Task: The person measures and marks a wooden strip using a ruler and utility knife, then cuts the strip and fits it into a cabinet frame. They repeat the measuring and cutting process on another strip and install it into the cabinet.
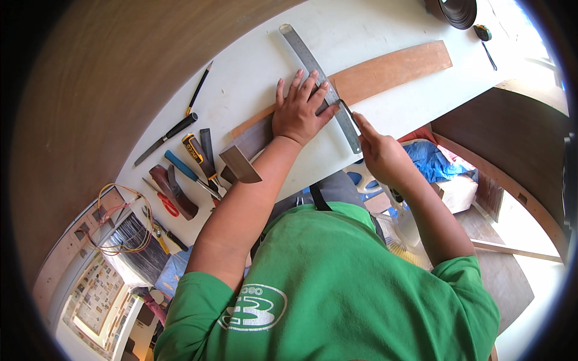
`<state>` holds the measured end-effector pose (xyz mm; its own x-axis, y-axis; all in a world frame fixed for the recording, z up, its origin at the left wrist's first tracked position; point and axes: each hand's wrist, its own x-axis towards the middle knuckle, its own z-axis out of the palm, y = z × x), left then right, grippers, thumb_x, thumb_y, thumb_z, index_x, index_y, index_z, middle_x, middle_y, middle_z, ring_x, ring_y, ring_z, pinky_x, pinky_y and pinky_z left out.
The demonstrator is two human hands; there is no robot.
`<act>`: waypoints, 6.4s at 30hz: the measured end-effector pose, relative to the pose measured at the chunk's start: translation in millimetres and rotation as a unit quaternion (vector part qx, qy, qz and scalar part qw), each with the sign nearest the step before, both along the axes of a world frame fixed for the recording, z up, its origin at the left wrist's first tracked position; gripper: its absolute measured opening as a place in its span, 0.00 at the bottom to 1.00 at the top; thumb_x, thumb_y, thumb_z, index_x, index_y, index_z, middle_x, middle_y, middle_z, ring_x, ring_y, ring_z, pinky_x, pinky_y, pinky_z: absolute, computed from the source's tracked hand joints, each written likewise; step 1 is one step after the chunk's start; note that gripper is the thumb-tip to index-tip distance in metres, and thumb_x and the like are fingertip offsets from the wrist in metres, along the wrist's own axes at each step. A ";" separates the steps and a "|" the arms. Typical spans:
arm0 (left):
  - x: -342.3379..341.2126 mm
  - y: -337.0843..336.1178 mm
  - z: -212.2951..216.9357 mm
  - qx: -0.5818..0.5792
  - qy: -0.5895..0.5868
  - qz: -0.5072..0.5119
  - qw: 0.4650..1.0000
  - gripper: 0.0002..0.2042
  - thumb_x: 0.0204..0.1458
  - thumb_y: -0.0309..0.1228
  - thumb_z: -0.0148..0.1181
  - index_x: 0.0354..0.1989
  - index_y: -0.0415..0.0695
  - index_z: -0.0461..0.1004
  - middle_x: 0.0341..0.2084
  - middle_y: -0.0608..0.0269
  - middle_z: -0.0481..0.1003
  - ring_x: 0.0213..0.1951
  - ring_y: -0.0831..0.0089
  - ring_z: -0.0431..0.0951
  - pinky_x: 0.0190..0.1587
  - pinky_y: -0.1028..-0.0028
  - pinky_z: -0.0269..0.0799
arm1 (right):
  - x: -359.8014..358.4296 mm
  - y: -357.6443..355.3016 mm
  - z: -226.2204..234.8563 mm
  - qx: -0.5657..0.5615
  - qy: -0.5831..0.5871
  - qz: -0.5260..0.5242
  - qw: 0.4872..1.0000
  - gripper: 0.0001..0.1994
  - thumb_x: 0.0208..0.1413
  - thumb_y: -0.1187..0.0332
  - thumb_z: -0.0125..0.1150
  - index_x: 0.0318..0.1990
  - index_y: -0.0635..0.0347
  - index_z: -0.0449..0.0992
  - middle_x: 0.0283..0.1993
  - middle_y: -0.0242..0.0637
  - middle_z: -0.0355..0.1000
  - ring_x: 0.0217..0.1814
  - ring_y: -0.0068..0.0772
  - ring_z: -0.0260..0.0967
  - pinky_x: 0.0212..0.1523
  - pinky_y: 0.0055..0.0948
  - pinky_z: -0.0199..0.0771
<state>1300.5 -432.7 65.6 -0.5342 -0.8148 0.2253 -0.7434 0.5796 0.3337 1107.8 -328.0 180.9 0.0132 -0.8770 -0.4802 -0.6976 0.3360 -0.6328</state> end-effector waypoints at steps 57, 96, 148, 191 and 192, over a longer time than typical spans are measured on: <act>80.5 42.0 186.8 0.442 0.440 0.011 0.782 0.18 0.72 0.34 0.50 0.63 0.34 0.70 0.33 0.58 0.81 0.42 0.67 0.82 0.50 0.66 0.76 | -121.9 5.3 -31.6 -0.039 -0.297 -0.173 0.938 0.12 0.50 0.80 0.66 0.39 0.56 0.72 0.35 0.25 0.68 0.37 0.21 0.66 0.41 0.25 0.70; 198.6 149.1 272.4 0.322 0.584 0.166 0.726 0.25 0.73 0.42 0.48 0.68 0.34 0.61 0.36 0.47 0.82 0.38 0.61 0.85 0.48 0.61 0.81 | 12.1 -108.1 -30.2 -0.005 0.225 0.130 0.966 0.17 0.66 0.57 0.58 0.45 0.63 0.83 0.46 0.55 0.81 0.50 0.56 0.80 0.49 0.48 0.80; 445.1 368.6 246.4 0.469 0.477 0.126 0.733 0.21 0.68 0.29 0.58 0.67 0.41 0.64 0.46 0.52 0.79 0.43 0.65 0.83 0.51 0.63 0.80 | 420.9 199.6 363.5 -0.447 0.145 0.535 0.702 0.09 0.48 0.66 0.67 0.38 0.53 0.78 0.29 0.34 0.69 0.28 0.32 0.73 0.25 0.38 0.72; 399.3 430.9 204.6 -0.123 0.173 0.535 0.818 0.22 0.55 0.17 0.47 0.59 0.30 0.73 0.49 0.48 0.74 0.50 0.56 0.76 0.57 0.63 0.72 | 277.3 92.3 19.5 0.097 -0.104 0.429 0.892 0.18 0.65 0.54 0.65 0.34 0.62 0.77 0.29 0.52 0.74 0.33 0.52 0.74 0.40 0.44 0.74; 404.7 434.1 203.0 -0.135 0.186 0.541 0.809 0.20 0.56 0.17 0.48 0.57 0.30 0.74 0.48 0.49 0.74 0.49 0.58 0.77 0.57 0.65 0.73 | 268.4 93.0 10.5 0.101 -0.069 0.449 0.885 0.12 0.63 0.59 0.66 0.37 0.60 0.78 0.35 0.52 0.78 0.41 0.54 0.79 0.45 0.45 0.78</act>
<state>1705.2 1.4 268.6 0.6036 -0.6552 0.4543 -0.7422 -0.2536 0.6203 1376.2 -235.0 191.4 0.7322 -0.3803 -0.5650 -0.6613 -0.1986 -0.7233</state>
